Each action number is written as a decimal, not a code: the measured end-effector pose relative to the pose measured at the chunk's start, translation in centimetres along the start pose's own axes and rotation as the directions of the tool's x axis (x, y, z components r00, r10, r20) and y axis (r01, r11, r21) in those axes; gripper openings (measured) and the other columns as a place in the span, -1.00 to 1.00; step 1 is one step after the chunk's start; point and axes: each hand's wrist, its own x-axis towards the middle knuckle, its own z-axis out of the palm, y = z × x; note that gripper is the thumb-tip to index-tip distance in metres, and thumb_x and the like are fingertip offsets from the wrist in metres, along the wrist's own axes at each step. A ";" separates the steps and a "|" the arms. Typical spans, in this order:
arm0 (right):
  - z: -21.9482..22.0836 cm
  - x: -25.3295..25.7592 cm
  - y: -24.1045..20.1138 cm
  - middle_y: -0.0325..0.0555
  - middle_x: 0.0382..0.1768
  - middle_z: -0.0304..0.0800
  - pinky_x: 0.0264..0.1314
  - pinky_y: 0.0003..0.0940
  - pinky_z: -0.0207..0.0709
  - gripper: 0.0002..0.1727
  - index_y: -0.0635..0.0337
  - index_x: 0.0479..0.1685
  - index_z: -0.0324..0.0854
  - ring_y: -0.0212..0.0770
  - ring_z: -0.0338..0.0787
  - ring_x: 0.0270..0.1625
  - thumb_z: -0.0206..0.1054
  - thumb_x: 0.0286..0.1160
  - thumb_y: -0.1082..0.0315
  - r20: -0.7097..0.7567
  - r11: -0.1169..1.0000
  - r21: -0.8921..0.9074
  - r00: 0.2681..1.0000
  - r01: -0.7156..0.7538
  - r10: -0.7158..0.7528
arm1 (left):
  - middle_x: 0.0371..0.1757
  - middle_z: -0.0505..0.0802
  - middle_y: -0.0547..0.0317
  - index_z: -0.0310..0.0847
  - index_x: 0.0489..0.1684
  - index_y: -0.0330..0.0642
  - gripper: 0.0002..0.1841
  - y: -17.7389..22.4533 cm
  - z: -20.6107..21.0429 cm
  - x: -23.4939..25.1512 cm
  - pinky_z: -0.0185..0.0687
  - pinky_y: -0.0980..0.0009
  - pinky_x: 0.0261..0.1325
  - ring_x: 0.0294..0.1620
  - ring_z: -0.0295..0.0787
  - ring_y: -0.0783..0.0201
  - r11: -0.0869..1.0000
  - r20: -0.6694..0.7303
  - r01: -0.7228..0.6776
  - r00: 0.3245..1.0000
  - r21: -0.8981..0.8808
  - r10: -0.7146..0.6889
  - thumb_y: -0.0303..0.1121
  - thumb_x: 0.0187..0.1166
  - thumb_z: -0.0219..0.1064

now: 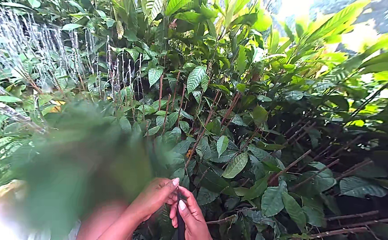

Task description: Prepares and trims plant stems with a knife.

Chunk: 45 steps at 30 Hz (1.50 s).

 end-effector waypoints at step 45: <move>-7.1 5.2 -1.1 -0.18 -0.28 0.77 -0.27 -0.56 0.64 -0.47 0.29 0.66 0.23 -0.43 0.73 -0.34 0.07 0.84 0.20 -0.190 0.996 -0.047 0.978 0.079 -0.087 | -0.29 0.83 0.23 0.67 -0.32 -0.21 -0.65 1.8 1.9 11.9 0.82 0.41 -0.08 -0.28 0.85 0.37 0.996 0.163 0.020 0.986 0.089 -0.035 -0.20 0.82 0.12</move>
